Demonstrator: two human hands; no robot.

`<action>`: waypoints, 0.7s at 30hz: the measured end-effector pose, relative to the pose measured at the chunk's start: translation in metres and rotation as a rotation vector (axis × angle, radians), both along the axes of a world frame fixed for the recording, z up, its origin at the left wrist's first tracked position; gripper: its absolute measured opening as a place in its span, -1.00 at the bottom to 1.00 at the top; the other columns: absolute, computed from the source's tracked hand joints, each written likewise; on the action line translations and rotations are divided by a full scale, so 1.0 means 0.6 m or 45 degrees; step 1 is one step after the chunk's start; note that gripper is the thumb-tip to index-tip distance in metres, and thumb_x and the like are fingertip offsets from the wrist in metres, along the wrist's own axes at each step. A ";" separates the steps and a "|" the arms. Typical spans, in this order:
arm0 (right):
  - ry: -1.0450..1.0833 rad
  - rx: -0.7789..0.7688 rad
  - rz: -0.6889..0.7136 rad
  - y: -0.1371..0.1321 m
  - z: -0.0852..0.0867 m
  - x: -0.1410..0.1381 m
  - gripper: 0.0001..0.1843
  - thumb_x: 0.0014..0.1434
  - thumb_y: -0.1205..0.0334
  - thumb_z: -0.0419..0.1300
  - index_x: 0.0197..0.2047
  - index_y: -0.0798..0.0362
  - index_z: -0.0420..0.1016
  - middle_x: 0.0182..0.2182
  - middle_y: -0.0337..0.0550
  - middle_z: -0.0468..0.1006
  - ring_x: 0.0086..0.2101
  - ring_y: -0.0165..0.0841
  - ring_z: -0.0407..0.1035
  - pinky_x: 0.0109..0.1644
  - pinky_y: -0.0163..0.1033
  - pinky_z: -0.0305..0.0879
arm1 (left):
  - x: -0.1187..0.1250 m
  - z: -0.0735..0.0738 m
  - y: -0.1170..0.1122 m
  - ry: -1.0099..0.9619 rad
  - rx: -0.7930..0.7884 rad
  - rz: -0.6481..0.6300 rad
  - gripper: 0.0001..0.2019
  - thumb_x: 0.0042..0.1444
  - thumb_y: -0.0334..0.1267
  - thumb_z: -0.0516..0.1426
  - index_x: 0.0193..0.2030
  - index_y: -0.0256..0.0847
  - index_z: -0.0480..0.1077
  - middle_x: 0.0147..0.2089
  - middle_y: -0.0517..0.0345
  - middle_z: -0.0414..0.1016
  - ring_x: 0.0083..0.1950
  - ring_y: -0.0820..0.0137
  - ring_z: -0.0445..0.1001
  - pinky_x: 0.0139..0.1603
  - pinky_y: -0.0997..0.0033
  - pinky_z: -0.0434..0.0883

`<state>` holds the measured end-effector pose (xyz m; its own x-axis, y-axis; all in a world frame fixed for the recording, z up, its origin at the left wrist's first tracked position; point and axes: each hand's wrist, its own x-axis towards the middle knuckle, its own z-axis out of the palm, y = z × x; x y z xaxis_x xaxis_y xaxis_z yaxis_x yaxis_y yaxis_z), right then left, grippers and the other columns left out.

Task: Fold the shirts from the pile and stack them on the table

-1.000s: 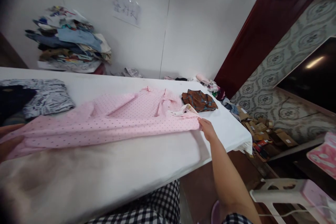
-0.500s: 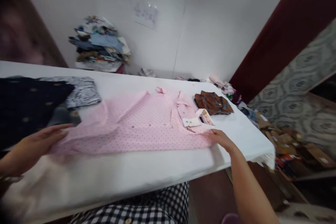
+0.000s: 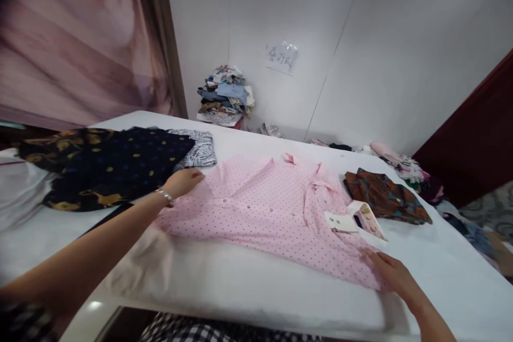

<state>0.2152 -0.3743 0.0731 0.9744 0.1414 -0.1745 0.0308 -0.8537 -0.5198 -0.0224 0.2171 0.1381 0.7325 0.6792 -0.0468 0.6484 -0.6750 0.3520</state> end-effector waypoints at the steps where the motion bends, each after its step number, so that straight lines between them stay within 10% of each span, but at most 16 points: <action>1: 0.038 0.029 -0.001 -0.001 -0.003 0.001 -0.36 -0.10 -0.30 0.07 -0.25 0.06 0.62 -0.17 -0.02 0.62 -0.09 -0.04 0.47 0.02 -0.10 0.35 | 0.024 -0.005 0.005 0.011 -0.001 0.023 -0.64 0.12 -0.02 -0.05 -0.25 -0.16 0.47 -0.24 0.03 0.58 -0.24 0.25 0.51 -0.28 0.38 0.33; 10: -0.115 -0.142 0.054 -0.007 -0.034 0.011 -0.50 -0.11 -0.28 0.06 -0.51 -0.03 0.55 -0.33 0.00 0.64 -0.10 0.02 0.46 -0.03 -0.09 0.37 | 0.164 -0.059 0.027 0.062 0.016 0.124 -0.54 0.03 -0.03 0.07 -0.03 -0.32 0.42 0.03 -0.25 0.49 0.03 0.08 0.47 -0.12 0.28 0.39; 21: -0.081 -0.177 0.020 -0.020 -0.049 0.023 -0.40 -0.11 -0.31 0.06 -0.39 0.06 0.60 -0.23 0.05 0.63 -0.06 0.02 0.44 0.02 -0.09 0.34 | 0.062 -0.066 0.111 0.084 0.010 0.156 -0.56 0.09 -0.06 -0.02 -0.16 -0.38 0.49 -0.07 -0.28 0.54 -0.04 0.08 0.50 -0.09 0.27 0.39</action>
